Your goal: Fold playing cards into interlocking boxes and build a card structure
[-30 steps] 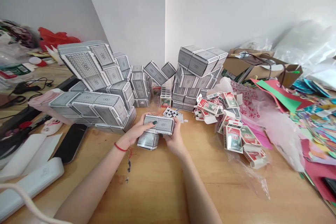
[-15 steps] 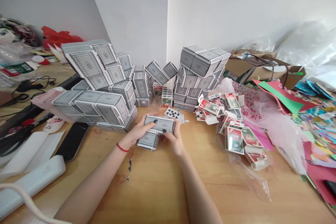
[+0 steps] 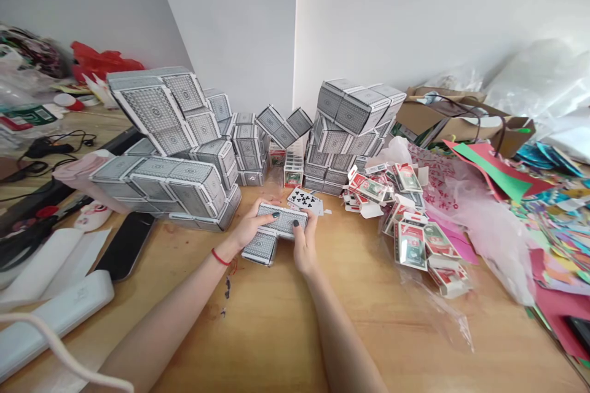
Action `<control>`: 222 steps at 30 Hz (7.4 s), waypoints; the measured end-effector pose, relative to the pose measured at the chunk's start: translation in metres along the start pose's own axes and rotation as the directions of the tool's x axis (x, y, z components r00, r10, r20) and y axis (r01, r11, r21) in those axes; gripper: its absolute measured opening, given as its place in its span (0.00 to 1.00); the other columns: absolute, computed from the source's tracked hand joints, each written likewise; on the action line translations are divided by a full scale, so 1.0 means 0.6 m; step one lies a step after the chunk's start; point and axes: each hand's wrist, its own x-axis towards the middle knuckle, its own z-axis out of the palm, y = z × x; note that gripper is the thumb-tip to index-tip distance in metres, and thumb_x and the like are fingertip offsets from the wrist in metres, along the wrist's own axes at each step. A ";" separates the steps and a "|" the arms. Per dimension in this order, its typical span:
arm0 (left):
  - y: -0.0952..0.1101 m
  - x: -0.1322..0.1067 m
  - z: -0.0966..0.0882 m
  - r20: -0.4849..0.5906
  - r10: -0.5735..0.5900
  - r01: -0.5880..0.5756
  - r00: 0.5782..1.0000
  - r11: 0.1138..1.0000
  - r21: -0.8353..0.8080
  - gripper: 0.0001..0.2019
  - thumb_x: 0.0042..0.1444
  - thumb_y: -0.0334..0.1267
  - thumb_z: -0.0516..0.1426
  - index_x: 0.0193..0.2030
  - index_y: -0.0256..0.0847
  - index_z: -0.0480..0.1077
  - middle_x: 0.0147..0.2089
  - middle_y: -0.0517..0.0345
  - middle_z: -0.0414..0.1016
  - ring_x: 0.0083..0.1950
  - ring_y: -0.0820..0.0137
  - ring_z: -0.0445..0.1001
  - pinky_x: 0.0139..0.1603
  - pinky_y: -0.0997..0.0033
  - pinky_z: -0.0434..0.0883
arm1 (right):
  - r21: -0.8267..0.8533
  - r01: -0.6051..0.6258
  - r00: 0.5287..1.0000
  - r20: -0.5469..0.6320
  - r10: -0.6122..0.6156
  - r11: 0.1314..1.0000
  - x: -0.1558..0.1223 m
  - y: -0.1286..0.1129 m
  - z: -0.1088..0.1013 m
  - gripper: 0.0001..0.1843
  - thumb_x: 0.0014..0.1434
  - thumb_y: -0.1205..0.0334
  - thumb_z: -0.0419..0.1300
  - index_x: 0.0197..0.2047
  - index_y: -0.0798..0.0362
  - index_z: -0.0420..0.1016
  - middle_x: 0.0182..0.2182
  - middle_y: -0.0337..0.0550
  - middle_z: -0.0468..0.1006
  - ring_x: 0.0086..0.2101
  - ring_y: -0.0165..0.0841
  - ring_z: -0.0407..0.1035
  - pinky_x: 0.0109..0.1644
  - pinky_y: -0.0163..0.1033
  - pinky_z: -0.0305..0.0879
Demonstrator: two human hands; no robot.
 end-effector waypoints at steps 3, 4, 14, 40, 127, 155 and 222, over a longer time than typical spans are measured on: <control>-0.010 0.006 -0.003 -0.031 -0.007 0.010 1.000 0.994 0.106 0.12 0.45 0.39 0.56 0.36 0.39 0.62 0.37 0.58 0.69 0.39 0.69 0.67 0.43 0.69 0.63 | -0.076 0.009 1.000 0.010 -0.009 0.997 0.002 0.013 -0.002 0.13 0.57 0.57 0.43 0.46 0.49 0.54 0.41 0.45 0.60 0.44 0.38 0.56 0.50 0.48 0.51; -0.013 0.008 -0.003 -0.044 0.000 0.008 0.999 0.985 0.174 0.10 0.47 0.39 0.55 0.36 0.39 0.62 0.37 0.58 0.69 0.40 0.68 0.67 0.44 0.67 0.63 | -0.093 0.018 1.000 0.017 -0.016 0.996 0.003 0.016 -0.003 0.13 0.57 0.58 0.44 0.46 0.49 0.55 0.41 0.46 0.60 0.43 0.38 0.56 0.50 0.47 0.52; 0.005 -0.046 0.017 0.081 0.378 -0.292 0.922 0.545 0.786 0.23 0.55 0.32 0.44 0.59 0.36 0.49 0.61 0.47 0.52 0.63 0.65 0.48 0.61 0.59 0.50 | -0.247 0.242 0.969 0.116 -0.219 0.939 0.012 -0.002 -0.008 0.21 0.56 0.68 0.41 0.52 0.51 0.59 0.46 0.47 0.62 0.49 0.36 0.57 0.54 0.46 0.53; 0.003 -0.124 0.026 0.260 0.394 -0.360 0.882 0.206 0.910 0.28 0.51 0.44 0.51 0.58 0.34 0.54 0.63 0.46 0.50 0.65 0.54 0.40 0.59 0.51 0.52 | -0.325 0.220 0.969 0.184 -0.166 0.920 0.010 -0.009 -0.009 0.22 0.60 0.63 0.42 0.57 0.49 0.56 0.48 0.49 0.60 0.51 0.38 0.55 0.56 0.48 0.52; -0.034 -0.110 -0.030 0.390 0.437 -0.577 0.810 0.480 0.661 0.02 0.53 0.31 0.51 0.30 0.39 0.63 0.56 0.50 0.56 0.61 0.61 0.50 0.58 0.53 0.57 | -0.556 0.591 0.676 0.736 0.016 0.584 -0.041 -0.059 -0.073 0.09 0.58 0.66 0.46 0.32 0.53 0.66 0.28 0.41 0.70 0.26 0.28 0.65 0.27 0.31 0.54; 0.048 -0.106 0.025 0.417 0.360 -0.526 0.835 0.299 0.796 0.20 0.44 0.48 0.57 0.40 0.37 0.67 0.39 0.48 0.70 0.44 0.59 0.66 0.45 0.56 0.63 | -0.677 0.563 0.704 0.693 0.155 0.474 0.042 -0.087 -0.087 0.07 0.52 0.67 0.52 0.36 0.50 0.67 0.33 0.40 0.71 0.30 0.32 0.68 0.28 0.32 0.55; 0.055 -0.093 0.004 0.526 0.283 -0.591 0.802 0.243 0.770 0.18 0.47 0.49 0.55 0.43 0.42 0.68 0.41 0.55 0.72 0.47 0.67 0.65 0.57 0.57 0.47 | -0.531 0.301 0.875 0.484 -0.008 0.792 -0.018 -0.067 -0.132 0.19 0.54 0.58 0.54 0.50 0.48 0.64 0.49 0.47 0.68 0.21 0.25 0.65 0.31 0.35 0.67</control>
